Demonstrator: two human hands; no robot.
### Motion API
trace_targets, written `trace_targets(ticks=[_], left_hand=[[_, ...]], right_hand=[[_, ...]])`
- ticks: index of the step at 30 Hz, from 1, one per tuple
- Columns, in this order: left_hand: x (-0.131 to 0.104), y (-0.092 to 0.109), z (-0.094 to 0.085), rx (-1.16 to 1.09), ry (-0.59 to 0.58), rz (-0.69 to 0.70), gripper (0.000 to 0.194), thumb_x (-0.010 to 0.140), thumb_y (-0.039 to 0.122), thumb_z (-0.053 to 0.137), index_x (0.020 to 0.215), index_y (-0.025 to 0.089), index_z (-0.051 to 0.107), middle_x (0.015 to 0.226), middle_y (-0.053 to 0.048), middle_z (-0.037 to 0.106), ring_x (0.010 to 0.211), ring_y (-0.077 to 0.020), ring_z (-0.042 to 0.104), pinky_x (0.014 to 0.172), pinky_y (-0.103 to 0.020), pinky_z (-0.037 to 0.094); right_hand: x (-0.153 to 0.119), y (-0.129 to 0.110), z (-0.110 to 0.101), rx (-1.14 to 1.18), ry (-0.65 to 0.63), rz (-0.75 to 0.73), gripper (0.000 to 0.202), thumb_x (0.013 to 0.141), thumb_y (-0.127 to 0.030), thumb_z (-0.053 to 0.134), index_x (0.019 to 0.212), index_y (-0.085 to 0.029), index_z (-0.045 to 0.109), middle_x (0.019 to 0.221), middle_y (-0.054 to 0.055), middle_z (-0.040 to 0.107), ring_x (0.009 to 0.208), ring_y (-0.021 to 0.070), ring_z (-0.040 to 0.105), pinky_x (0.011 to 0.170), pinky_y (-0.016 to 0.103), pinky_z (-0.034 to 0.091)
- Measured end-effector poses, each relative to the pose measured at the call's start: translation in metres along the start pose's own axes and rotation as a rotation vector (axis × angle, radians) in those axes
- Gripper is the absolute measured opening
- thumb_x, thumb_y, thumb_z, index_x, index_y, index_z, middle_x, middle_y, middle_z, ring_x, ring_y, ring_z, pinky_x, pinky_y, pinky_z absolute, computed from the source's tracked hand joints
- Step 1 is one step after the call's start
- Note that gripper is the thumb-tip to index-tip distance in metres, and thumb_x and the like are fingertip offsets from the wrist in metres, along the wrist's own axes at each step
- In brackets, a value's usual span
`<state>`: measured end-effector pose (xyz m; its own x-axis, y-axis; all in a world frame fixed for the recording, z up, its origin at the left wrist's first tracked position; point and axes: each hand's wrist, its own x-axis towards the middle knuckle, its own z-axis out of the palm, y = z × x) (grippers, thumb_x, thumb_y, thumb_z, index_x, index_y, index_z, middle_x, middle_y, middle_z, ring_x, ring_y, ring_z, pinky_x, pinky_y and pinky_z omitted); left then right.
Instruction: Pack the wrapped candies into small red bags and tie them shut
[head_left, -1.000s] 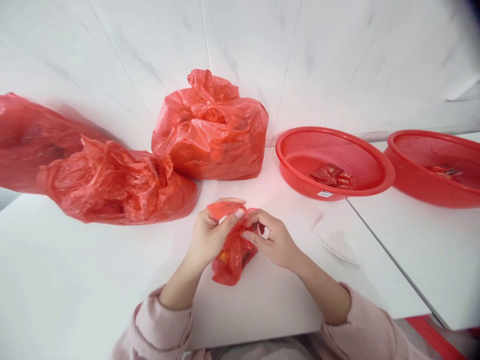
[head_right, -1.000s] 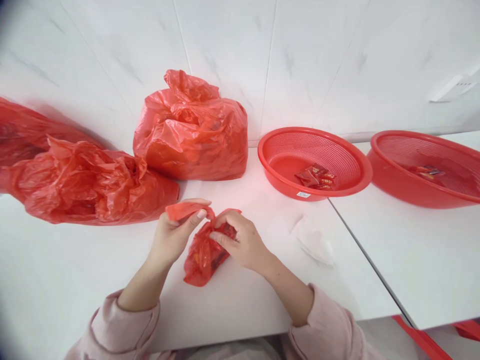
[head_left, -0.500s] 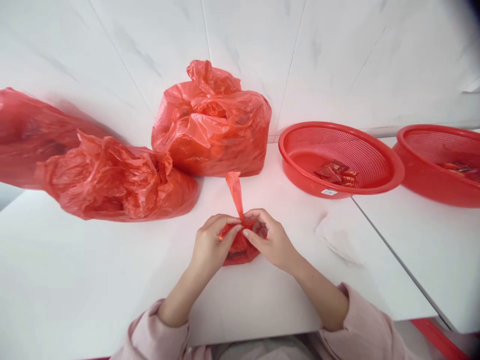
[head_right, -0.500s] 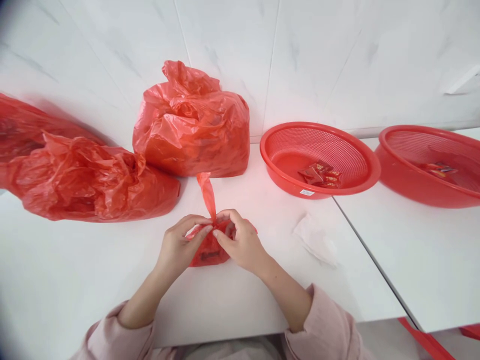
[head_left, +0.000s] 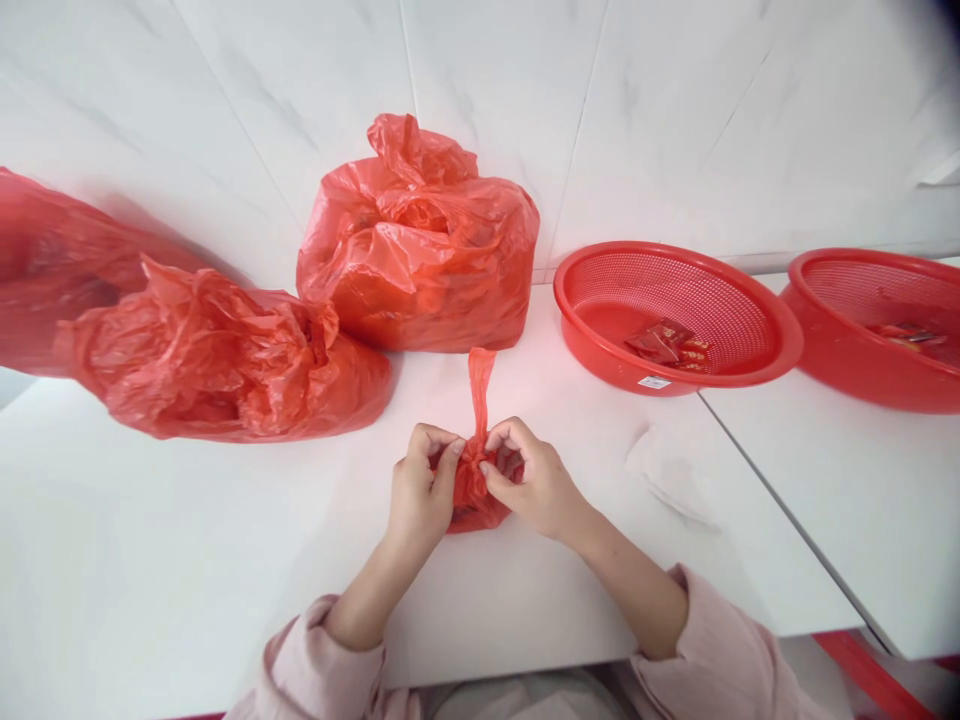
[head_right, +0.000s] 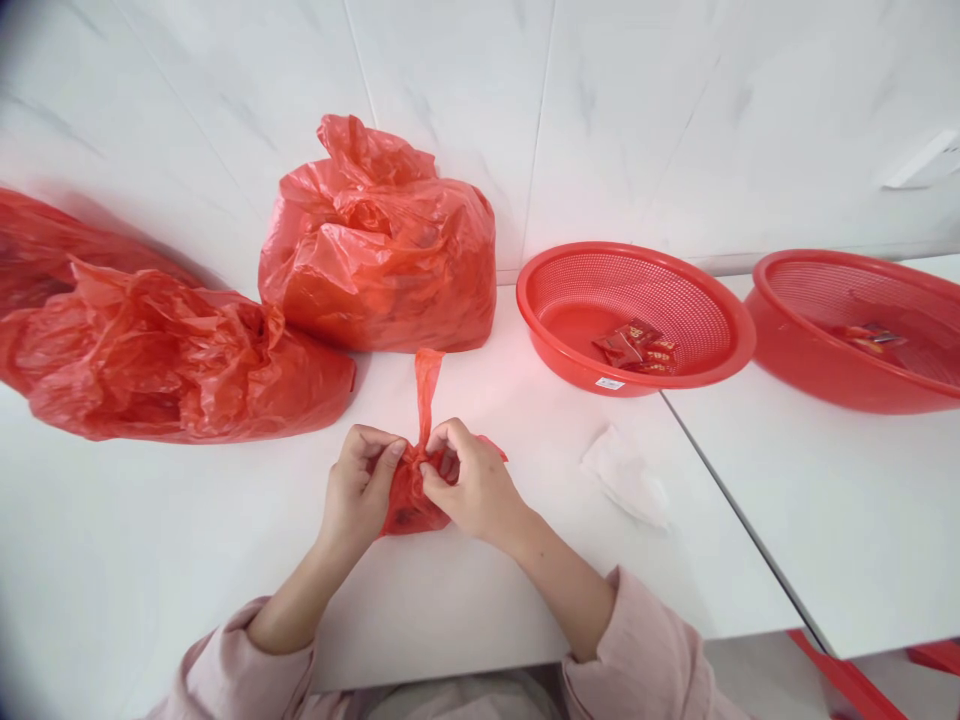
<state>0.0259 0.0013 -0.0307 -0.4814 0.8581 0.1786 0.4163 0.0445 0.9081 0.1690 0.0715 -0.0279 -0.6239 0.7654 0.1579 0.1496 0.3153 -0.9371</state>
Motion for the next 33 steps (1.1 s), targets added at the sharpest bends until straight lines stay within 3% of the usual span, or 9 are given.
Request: trace_targets(ticks=[6,9,12,15,17,22,26,30,33], left_hand=[[0.001,0.001,-0.004,-0.053,-0.006,-0.069,0.017,0.096,0.04,0.047,0.096,0.024,0.049,0.065,0.005,0.059,0.055,-0.0127,0.054,0.057,-0.024,0.04],[0.002,0.004,-0.008,-0.095,-0.071,-0.074,0.031,0.096,0.049,0.042,0.106,0.023,0.054,0.074,0.002,0.063,0.066,-0.0153,0.06,0.064,-0.027,0.045],[0.004,0.006,-0.01,-0.117,-0.186,-0.084,0.044,0.095,0.054,0.04,0.117,0.021,0.058,0.087,-0.002,0.066,0.078,-0.0174,0.061,0.076,-0.03,0.047],[0.008,0.005,-0.008,-0.096,-0.242,-0.147,0.041,0.088,0.053,0.057,0.114,0.021,0.059,0.081,0.0,0.065,0.072,-0.0164,0.06,0.072,-0.029,0.047],[0.01,0.003,-0.005,-0.093,-0.227,-0.168,0.037,0.086,0.047,0.063,0.11,0.021,0.056,0.078,0.001,0.066,0.069,-0.0155,0.06,0.069,-0.028,0.047],[0.013,0.006,0.0,-0.132,-0.198,-0.173,0.035,0.084,0.037,0.066,0.113,0.025,0.05,0.093,0.0,0.072,0.074,-0.0144,0.065,0.072,-0.028,0.049],[0.013,0.012,0.001,-0.207,-0.074,-0.127,0.03,0.08,0.032,0.072,0.107,0.021,0.063,0.078,0.001,0.073,0.076,-0.0156,0.066,0.078,-0.028,0.05],[0.012,0.014,0.002,-0.247,0.007,-0.117,0.011,0.078,0.029,0.072,0.084,0.02,0.073,0.087,-0.002,0.076,0.084,-0.0172,0.069,0.08,-0.028,0.052],[0.013,0.016,0.0,-0.258,0.058,-0.125,0.006,0.077,0.026,0.073,0.079,0.021,0.074,0.087,-0.002,0.077,0.083,-0.017,0.07,0.074,-0.025,0.054]], right_hand=[[-0.001,-0.001,-0.004,-0.045,0.024,-0.082,0.006,0.087,-0.017,0.052,0.09,-0.022,0.053,0.09,0.0,0.064,0.07,0.0106,0.058,0.065,0.024,0.049],[-0.008,-0.005,-0.006,-0.081,0.078,-0.143,0.005,0.091,-0.023,0.053,0.094,-0.022,0.055,0.103,0.005,0.064,0.085,0.0139,0.061,0.072,0.026,0.05],[-0.018,-0.004,-0.002,-0.269,0.143,-0.171,0.016,0.086,-0.033,0.063,0.088,-0.021,0.053,0.09,0.005,0.062,0.079,0.0166,0.06,0.068,0.028,0.047],[-0.027,0.002,0.005,-0.459,0.127,-0.116,0.025,0.082,-0.037,0.068,0.081,-0.021,0.048,0.073,0.0,0.061,0.061,0.0145,0.055,0.056,0.027,0.038],[-0.028,0.006,0.009,-0.54,0.086,-0.109,0.02,0.086,-0.035,0.062,0.081,-0.021,0.048,0.072,0.0,0.063,0.06,0.0149,0.057,0.054,0.026,0.035],[-0.022,0.007,0.011,-0.639,0.076,-0.18,0.015,0.094,-0.025,0.045,0.08,-0.02,0.049,0.071,0.002,0.064,0.06,0.0142,0.056,0.053,0.026,0.028],[-0.019,0.002,0.011,-0.61,0.074,-0.208,0.025,0.094,-0.019,0.039,0.069,-0.02,0.041,0.061,-0.001,0.055,0.051,0.0106,0.045,0.051,0.025,0.024],[-0.022,0.001,0.015,-0.568,0.09,-0.29,0.024,0.089,-0.016,0.041,0.067,-0.02,0.035,0.058,-0.002,0.048,0.049,0.0097,0.037,0.051,0.025,0.023],[-0.026,0.002,0.017,-0.557,0.069,-0.352,0.023,0.087,-0.014,0.042,0.066,-0.02,0.035,0.057,-0.003,0.046,0.05,0.0097,0.036,0.053,0.025,0.024]])
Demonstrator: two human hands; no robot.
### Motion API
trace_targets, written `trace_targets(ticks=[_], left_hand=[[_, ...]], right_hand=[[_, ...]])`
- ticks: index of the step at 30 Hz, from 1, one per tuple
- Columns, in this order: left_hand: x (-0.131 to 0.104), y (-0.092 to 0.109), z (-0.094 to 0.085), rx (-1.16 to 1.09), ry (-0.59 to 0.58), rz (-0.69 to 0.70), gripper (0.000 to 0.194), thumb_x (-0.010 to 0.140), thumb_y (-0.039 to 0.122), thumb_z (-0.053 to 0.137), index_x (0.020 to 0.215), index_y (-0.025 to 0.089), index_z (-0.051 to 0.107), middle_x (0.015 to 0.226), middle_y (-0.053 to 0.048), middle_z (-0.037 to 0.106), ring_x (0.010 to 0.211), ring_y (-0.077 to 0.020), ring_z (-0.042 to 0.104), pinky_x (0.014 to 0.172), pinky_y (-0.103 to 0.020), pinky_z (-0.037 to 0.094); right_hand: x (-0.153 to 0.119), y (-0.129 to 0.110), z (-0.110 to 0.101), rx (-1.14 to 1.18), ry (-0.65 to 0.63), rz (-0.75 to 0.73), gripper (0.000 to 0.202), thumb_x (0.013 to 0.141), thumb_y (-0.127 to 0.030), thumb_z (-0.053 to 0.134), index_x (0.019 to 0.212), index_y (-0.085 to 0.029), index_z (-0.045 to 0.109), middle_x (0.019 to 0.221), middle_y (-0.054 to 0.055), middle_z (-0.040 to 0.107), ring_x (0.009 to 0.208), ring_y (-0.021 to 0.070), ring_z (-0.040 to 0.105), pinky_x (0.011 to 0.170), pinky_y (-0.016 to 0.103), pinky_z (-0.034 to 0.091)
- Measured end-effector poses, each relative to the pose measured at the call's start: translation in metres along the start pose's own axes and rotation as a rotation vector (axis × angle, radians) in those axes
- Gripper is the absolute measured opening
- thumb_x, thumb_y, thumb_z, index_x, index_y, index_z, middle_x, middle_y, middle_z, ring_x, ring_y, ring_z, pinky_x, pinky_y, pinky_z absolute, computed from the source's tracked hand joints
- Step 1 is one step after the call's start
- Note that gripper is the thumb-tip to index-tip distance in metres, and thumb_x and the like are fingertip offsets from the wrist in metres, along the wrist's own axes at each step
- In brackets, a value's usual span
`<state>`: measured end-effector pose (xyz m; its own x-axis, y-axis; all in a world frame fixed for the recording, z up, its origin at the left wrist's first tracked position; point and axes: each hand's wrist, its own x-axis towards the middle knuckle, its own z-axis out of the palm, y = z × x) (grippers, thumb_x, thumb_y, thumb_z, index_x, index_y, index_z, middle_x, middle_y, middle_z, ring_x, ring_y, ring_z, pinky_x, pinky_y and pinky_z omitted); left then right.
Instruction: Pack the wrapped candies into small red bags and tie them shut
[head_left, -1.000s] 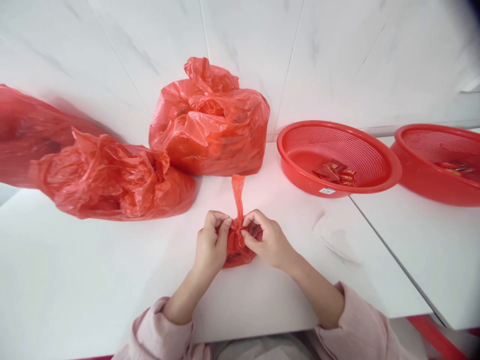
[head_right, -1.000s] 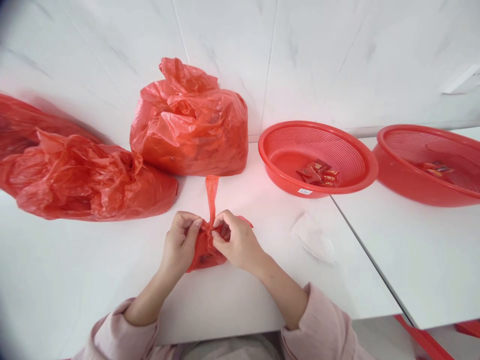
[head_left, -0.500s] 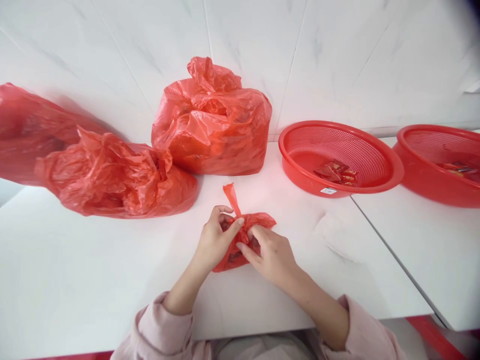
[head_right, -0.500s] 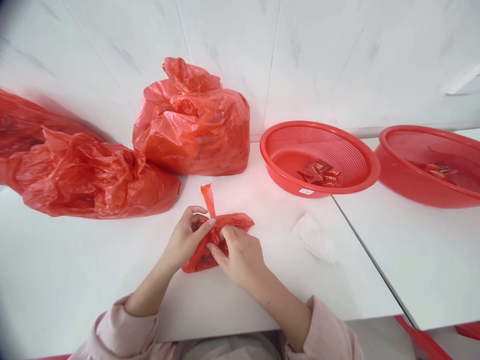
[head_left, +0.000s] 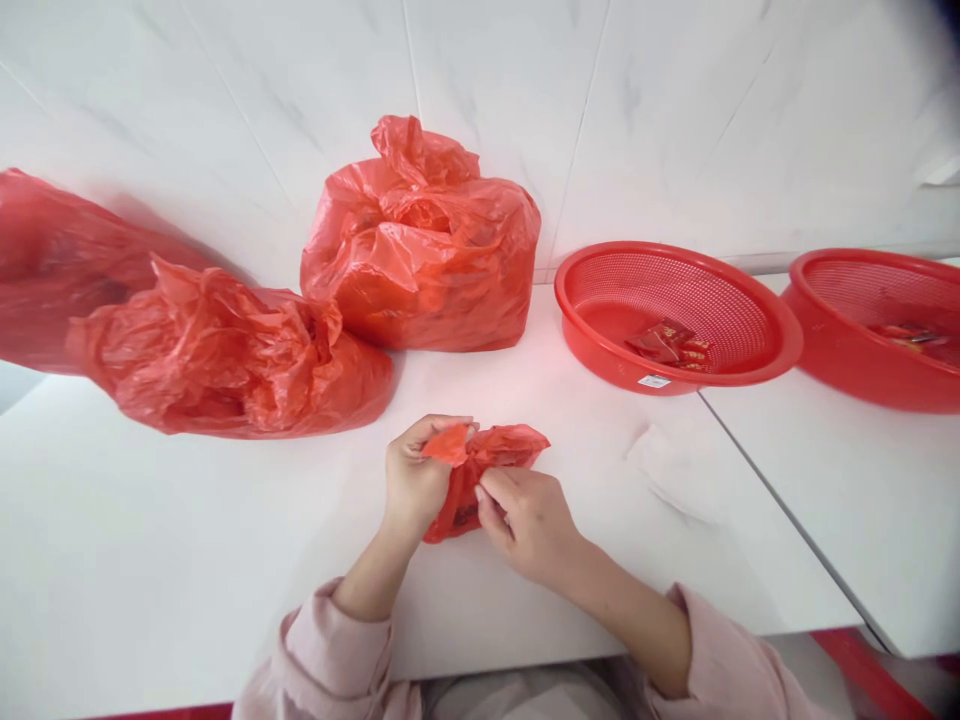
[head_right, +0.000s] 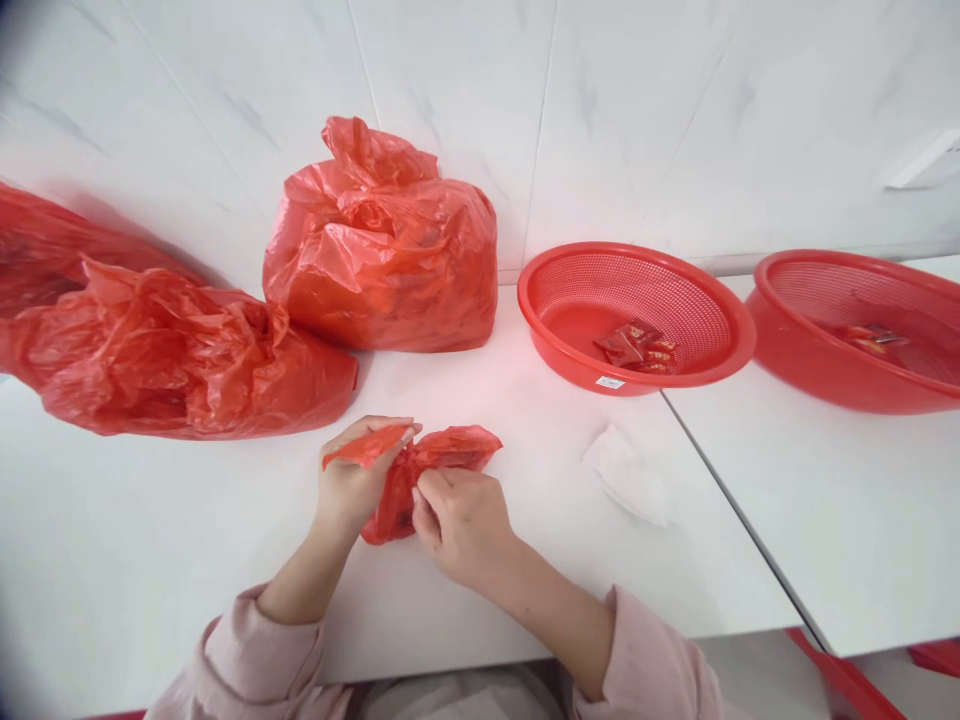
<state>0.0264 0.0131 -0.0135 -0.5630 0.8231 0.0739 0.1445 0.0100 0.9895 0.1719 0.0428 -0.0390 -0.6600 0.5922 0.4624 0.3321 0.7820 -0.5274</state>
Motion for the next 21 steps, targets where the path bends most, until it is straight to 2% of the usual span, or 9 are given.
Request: trace_targets(ticks=[3,7,10,12,14,15,18,21], left_hand=[[0.001,0.003,-0.002,-0.014,0.024,-0.007,0.005,0.076,0.025,0.074,0.079,0.021,0.075,0.085,-0.001,0.077,0.08,-0.0165,0.071,0.069,-0.024,0.054],[0.003,0.0,-0.001,-0.046,0.028,-0.002,0.007,0.075,0.026,0.075,0.078,0.02,0.075,0.085,-0.003,0.077,0.082,-0.0177,0.072,0.073,-0.025,0.055],[0.005,-0.004,0.0,-0.086,0.023,-0.004,0.014,0.077,0.032,0.074,0.081,0.018,0.074,0.087,-0.005,0.077,0.085,-0.0191,0.072,0.077,-0.028,0.055],[0.004,-0.004,-0.001,-0.114,-0.003,-0.009,0.02,0.079,0.036,0.073,0.088,0.018,0.073,0.087,-0.005,0.077,0.085,-0.0194,0.072,0.078,-0.029,0.056],[0.0,-0.002,-0.002,-0.128,-0.049,-0.011,0.023,0.081,0.038,0.071,0.093,0.018,0.072,0.087,-0.004,0.077,0.084,-0.0192,0.072,0.078,-0.03,0.056],[-0.002,0.0,-0.002,-0.129,-0.074,-0.009,0.023,0.083,0.038,0.07,0.093,0.018,0.071,0.087,-0.004,0.077,0.084,-0.0191,0.072,0.079,-0.03,0.056],[-0.012,0.004,-0.001,-0.107,-0.144,0.018,0.02,0.085,0.037,0.067,0.093,0.019,0.073,0.093,-0.005,0.077,0.089,-0.0191,0.071,0.083,-0.03,0.055],[-0.022,0.003,-0.002,0.04,-0.219,0.134,0.022,0.087,0.033,0.066,0.105,0.022,0.072,0.115,-0.006,0.072,0.109,-0.021,0.065,0.097,-0.033,0.049]], right_hand=[[-0.002,0.0,-0.001,0.008,-0.043,-0.042,0.021,0.086,-0.013,0.042,0.067,-0.02,0.036,0.059,-0.002,0.048,0.052,0.0101,0.037,0.055,0.025,0.025],[-0.002,0.003,-0.004,0.017,-0.08,-0.045,0.022,0.087,-0.014,0.043,0.067,-0.02,0.036,0.059,-0.003,0.047,0.053,0.0103,0.038,0.055,0.026,0.026],[-0.002,0.006,-0.006,0.065,-0.052,-0.024,0.028,0.09,-0.016,0.044,0.065,-0.02,0.033,0.056,-0.004,0.043,0.051,0.0096,0.034,0.053,0.026,0.026],[-0.002,0.008,-0.008,0.105,0.013,-0.001,0.028,0.092,-0.019,0.046,0.066,-0.02,0.036,0.057,-0.004,0.044,0.052,0.0097,0.037,0.054,0.025,0.029],[0.0,0.011,-0.01,0.14,0.112,0.027,0.018,0.092,-0.026,0.054,0.076,-0.02,0.047,0.069,-0.001,0.055,0.062,0.012,0.049,0.06,0.025,0.039],[0.001,0.012,-0.01,0.148,0.15,0.04,0.013,0.089,-0.03,0.059,0.087,-0.019,0.053,0.081,0.003,0.061,0.073,0.0148,0.055,0.067,0.027,0.044],[0.004,0.017,-0.01,0.169,0.132,0.043,0.033,0.085,-0.034,0.067,0.113,-0.02,0.056,0.112,0.011,0.064,0.103,0.0223,0.06,0.085,0.034,0.05],[0.003,0.022,-0.009,0.261,0.073,0.06,0.015,0.092,-0.025,0.058,0.107,-0.023,0.06,0.108,0.007,0.068,0.103,0.0198,0.062,0.085,0.033,0.051]])
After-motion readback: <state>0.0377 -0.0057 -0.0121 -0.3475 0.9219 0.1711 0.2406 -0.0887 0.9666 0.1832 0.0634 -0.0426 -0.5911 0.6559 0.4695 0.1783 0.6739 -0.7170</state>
